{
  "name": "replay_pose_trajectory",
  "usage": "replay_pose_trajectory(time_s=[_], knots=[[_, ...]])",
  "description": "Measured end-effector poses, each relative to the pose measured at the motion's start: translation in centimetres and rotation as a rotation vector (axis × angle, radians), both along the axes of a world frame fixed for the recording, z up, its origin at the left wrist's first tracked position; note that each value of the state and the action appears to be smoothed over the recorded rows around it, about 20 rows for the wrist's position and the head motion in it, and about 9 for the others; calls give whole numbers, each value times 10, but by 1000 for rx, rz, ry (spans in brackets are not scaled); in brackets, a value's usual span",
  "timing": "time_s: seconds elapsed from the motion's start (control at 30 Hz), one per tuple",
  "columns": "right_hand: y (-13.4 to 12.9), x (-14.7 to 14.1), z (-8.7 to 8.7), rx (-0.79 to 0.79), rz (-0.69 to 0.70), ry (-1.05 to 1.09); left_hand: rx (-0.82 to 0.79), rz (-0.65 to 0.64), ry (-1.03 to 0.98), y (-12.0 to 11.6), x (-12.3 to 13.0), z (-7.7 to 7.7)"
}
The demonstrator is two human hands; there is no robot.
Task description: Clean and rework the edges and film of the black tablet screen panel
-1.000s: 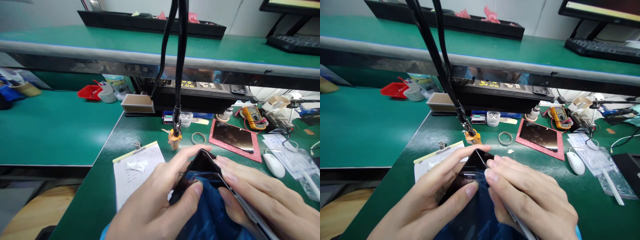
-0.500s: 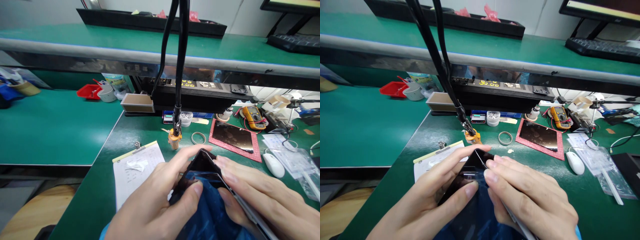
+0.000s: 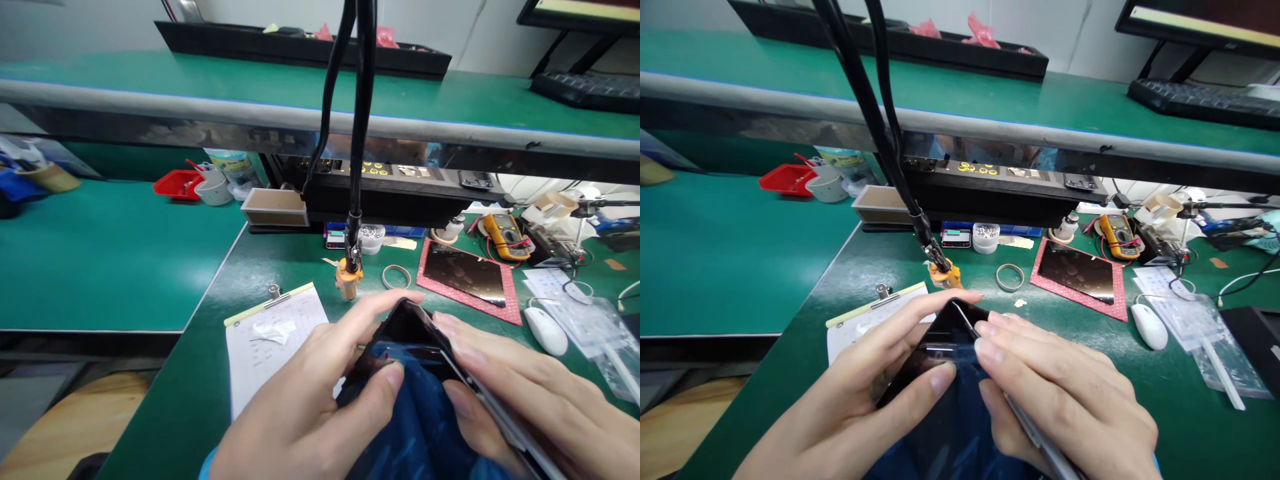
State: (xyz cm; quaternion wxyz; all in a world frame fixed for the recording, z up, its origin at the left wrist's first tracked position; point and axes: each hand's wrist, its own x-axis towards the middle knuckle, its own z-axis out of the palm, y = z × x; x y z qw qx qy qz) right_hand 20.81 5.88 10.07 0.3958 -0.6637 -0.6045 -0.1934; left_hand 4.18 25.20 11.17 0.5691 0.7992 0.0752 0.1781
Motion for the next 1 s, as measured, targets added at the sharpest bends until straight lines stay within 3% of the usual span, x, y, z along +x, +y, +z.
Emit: replay_pose_trajectory(time_s=[0.1, 0.17, 0.2, 0.37, 0.63, 0.83, 1.0], knots=[[-15, 13, 0, 118, -18, 59, 56, -112, -100, 9, 2, -4], [-29, 26, 3, -135, 193, -54, 100, -211, -175, 15, 2, -7], [-35, 32, 6, -179, 213, -64, 108, -232, -189, 16, 2, -8], [-48, 44, 12, -226, 254, -67, 136, -172, -168, 15, 1, -10], [-47, 37, 12, -189, 207, -33, 164, -213, -217, 13, 6, -13], [-45, 46, 9, -189, 257, -88, 149, -222, -219, 14, 7, -15], [-39, 42, 10, -167, 253, -93, 182, -153, -166, 13, -2, -10]])
